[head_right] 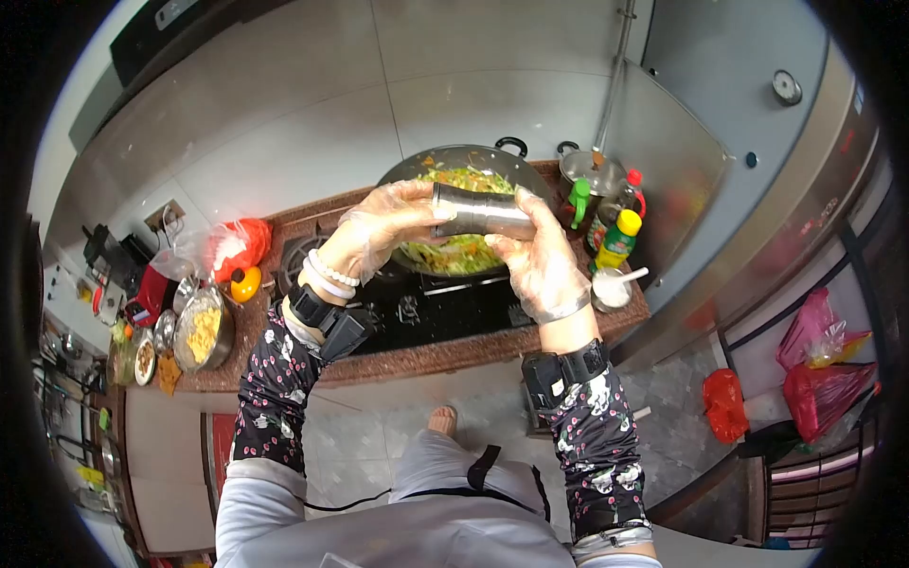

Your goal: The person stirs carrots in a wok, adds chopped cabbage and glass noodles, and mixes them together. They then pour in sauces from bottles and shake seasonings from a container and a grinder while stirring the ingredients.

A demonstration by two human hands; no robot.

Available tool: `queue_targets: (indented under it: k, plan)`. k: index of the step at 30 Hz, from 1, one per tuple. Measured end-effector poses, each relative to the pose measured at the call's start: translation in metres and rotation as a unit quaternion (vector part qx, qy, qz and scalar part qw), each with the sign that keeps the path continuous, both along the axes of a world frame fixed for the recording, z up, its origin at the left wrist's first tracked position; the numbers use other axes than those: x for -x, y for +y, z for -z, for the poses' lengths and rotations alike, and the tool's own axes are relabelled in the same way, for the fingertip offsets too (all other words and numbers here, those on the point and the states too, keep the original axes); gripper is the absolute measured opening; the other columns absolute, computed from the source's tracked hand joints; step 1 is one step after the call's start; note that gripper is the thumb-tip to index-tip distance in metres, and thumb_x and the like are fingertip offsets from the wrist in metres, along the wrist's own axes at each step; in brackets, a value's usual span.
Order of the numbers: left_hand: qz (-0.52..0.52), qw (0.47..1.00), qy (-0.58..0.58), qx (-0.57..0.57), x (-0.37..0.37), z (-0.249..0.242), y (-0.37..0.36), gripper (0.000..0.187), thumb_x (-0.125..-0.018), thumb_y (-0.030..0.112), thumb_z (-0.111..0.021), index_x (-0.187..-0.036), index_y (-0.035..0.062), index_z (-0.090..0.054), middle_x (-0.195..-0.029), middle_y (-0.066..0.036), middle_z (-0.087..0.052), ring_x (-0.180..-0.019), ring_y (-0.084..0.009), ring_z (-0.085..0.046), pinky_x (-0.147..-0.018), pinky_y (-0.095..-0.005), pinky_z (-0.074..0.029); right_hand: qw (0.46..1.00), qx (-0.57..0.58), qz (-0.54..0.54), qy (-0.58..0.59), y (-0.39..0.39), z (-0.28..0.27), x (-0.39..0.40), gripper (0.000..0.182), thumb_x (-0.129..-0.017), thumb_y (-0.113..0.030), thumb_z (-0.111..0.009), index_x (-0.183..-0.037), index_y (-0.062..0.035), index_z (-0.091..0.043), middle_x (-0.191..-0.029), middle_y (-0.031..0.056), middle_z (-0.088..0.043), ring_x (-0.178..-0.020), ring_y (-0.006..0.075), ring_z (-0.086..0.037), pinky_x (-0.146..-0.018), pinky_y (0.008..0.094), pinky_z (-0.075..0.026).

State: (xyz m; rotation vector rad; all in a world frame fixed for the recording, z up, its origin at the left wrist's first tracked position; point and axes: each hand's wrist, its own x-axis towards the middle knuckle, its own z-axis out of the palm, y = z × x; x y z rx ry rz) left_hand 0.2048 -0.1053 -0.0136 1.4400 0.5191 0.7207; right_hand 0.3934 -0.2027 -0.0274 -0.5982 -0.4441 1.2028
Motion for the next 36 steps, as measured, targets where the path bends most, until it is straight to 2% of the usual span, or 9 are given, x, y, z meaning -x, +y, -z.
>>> queue_targets:
  k: [6,15,17,19,21,24,27,31,36]
  plan:
    - [0.039,0.996,0.011,0.081,0.013,0.028,0.084,0.067,-0.083,0.016,-0.073,-0.131,-0.0109,-0.036,-0.116,-0.014,-0.058,-0.105,-0.0209,-0.060,-0.085,-0.0313,-0.055,0.998,0.046,0.041,0.027,0.070,0.034,0.013,0.030,-0.091,-0.021,-0.060,-0.112,-0.0002,-0.052,-0.098,0.0148,-0.060,-0.072,0.0233,-0.064,-0.053,0.0262,-0.060]
    - [0.162,0.980,0.072,0.095,0.001,0.042,0.148,0.052,-0.082,0.015,-0.074,-0.126,0.0000,-0.050,-0.117,-0.013,-0.056,-0.102,-0.0178,-0.061,-0.086,-0.0303,-0.055,0.987,0.073,0.143,-0.010,0.091,0.051,0.007,0.035,-0.087,-0.019,-0.065,-0.112,-0.0003,-0.049,-0.097,0.0157,-0.061,-0.064,0.0222,-0.065,-0.050,0.0260,-0.057]
    - [0.084,0.972,0.174,-0.136,-0.001,0.048,0.152,0.056,-0.076,0.018,-0.078,-0.125,0.0023,-0.054,-0.116,-0.015,-0.057,-0.101,-0.0240,-0.060,-0.090,-0.0346,-0.051,0.963,0.094,0.220,-0.125,0.086,0.049,0.013,0.037,-0.087,-0.019,-0.066,-0.113,-0.0015,-0.046,-0.098,0.0145,-0.061,-0.063,0.0201,-0.064,-0.050,0.0259,-0.057]
    - [0.043,0.831,0.296,-0.469,0.003,0.054,0.166,0.059,-0.072,0.019,-0.080,-0.124,0.0033,-0.055,-0.116,-0.017,-0.057,-0.103,-0.0294,-0.059,-0.092,-0.0378,-0.049,0.914,0.094,0.276,-0.283,0.084,0.051,0.023,0.045,-0.083,-0.018,-0.073,-0.115,-0.0039,-0.045,-0.092,0.0112,-0.061,-0.063,0.0158,-0.063,-0.052,0.0264,-0.057]
    - [0.049,0.822,0.304,-0.479,0.004,0.065,0.172,0.059,-0.071,0.019,-0.079,-0.124,0.0044,-0.056,-0.115,-0.018,-0.057,-0.106,-0.0324,-0.057,-0.093,-0.0390,-0.047,0.825,0.155,0.255,-0.481,0.089,0.063,0.018,0.047,-0.081,-0.016,-0.076,-0.115,-0.0047,-0.046,-0.092,0.0103,-0.062,-0.066,0.0138,-0.062,-0.052,0.0272,-0.056]
    - [-0.009,0.809,0.265,-0.525,0.003,0.062,0.176,0.061,-0.070,0.019,-0.079,-0.124,0.0056,-0.056,-0.113,-0.020,-0.059,-0.108,-0.0344,-0.056,-0.095,-0.0389,-0.045,0.813,0.112,0.317,-0.475,0.088,0.064,0.021,0.047,-0.080,-0.014,-0.077,-0.115,-0.0048,-0.047,-0.092,0.0098,-0.063,-0.078,0.0140,-0.062,-0.064,0.0287,-0.054]
    - [0.093,0.775,0.362,-0.510,0.004,0.041,0.173,0.061,-0.070,0.019,-0.079,-0.125,0.0059,-0.055,-0.114,-0.019,-0.059,-0.108,-0.0348,-0.057,-0.095,-0.0390,-0.046,0.783,0.102,0.344,-0.507,0.084,0.061,0.022,0.046,-0.078,-0.014,-0.077,-0.113,-0.0050,-0.048,-0.090,0.0105,-0.064,-0.082,0.0166,-0.062,-0.074,0.0308,-0.052]
    - [0.010,0.782,0.319,-0.536,0.004,0.031,0.163,0.059,-0.070,0.020,-0.078,-0.124,0.0068,-0.057,-0.111,-0.017,-0.061,-0.105,-0.0352,-0.058,-0.092,-0.0402,-0.048,0.726,0.097,0.358,-0.580,0.077,0.052,0.022,0.048,-0.077,-0.018,-0.078,-0.114,-0.0048,-0.050,-0.090,0.0129,-0.065,-0.081,0.0234,-0.065,-0.074,0.0335,-0.052]
    - [0.115,0.724,0.439,-0.519,-0.004,0.033,0.164,0.056,-0.070,0.023,-0.078,-0.120,0.0064,-0.058,-0.108,-0.017,-0.061,-0.103,-0.0341,-0.059,-0.091,-0.0415,-0.048,0.668,0.108,0.341,-0.653,0.067,0.038,0.027,0.048,-0.077,-0.017,-0.077,-0.114,-0.0033,-0.050,-0.097,0.0143,-0.063,-0.086,0.0252,-0.065,-0.078,0.0350,-0.051]
